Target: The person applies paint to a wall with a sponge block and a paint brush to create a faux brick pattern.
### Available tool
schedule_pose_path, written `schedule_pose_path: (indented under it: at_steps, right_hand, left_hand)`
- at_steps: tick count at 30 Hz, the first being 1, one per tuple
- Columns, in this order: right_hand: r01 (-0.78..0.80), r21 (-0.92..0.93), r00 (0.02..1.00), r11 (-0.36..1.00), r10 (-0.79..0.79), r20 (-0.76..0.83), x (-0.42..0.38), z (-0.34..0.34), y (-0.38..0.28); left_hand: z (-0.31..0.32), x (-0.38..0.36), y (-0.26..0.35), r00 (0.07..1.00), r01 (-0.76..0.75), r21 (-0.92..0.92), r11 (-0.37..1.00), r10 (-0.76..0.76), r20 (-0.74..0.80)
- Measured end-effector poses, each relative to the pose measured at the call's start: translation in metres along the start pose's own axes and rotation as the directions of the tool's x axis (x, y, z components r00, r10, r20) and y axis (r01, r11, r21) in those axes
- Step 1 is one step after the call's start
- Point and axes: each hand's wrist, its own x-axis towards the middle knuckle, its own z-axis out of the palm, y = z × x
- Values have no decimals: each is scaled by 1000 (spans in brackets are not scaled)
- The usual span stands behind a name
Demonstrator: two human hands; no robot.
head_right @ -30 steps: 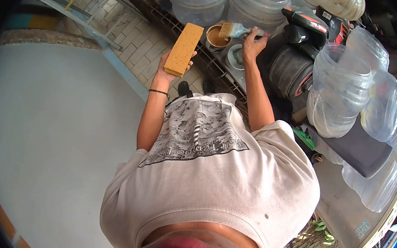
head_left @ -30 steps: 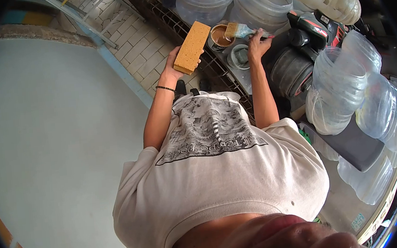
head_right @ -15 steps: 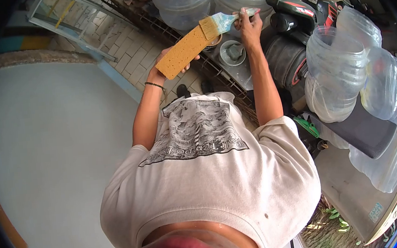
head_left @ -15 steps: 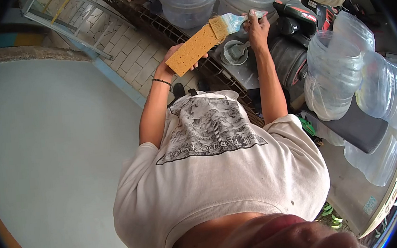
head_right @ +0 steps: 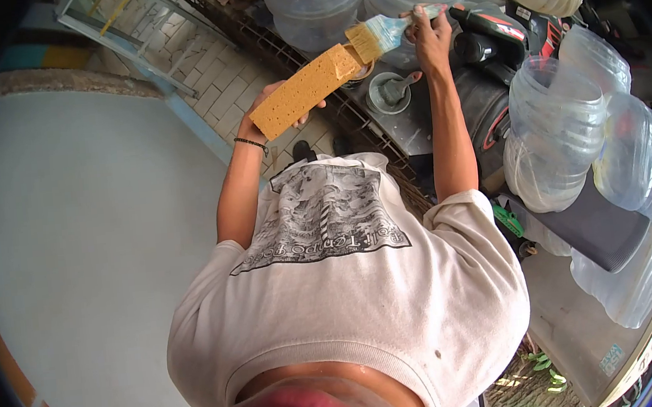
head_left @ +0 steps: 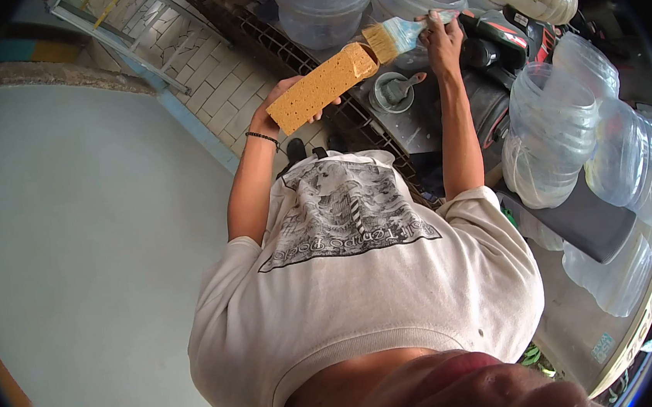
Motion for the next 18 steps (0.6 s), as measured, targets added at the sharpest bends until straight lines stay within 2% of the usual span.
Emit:
schedule_pose_path:
  at_steps: [1,3,4,5,7,10,13,15,17,18]
  right_hand:
    - [-10,60,1000,998,11,-16,-2,3,-9]
    - [-55,101,998,993,51,36,-8,12,-9]
    - [-88,129,991,988,74,108,-16,20,-12]
    - [-90,126,984,988,69,165,-18,26,-8]
    - [-101,88,989,991,90,118,-12,21,1]
    - [-43,61,996,997,38,83,1,6,2]
    - [-76,148,996,986,70,48,-7,20,-10]
    - [-109,181,987,977,84,137,-14,36,-11]
    - [-103,150,989,983,86,116,-12,36,-9]
    - [-49,112,996,993,41,78,-5,26,-3]
  left_hand:
    - [3,0,3,1000,3,11,1000,-3,-10]
    - [6,1,6,999,37,-78,996,-37,-10]
    - [7,2,5,998,57,-122,991,-58,-5]
    - [8,2,4,1000,19,-86,996,-20,-12]
    - [9,-1,3,998,-58,-9,998,57,-26]
    - [7,-2,3,997,-64,27,998,65,-29]
    - [9,-2,6,1000,-1,-75,997,-1,-27]
    - [13,-3,10,1000,-2,-30,1000,1,-30]
    - [13,-5,10,999,-29,-14,999,28,-21]
    - [12,-8,8,998,-55,-22,998,55,-12]
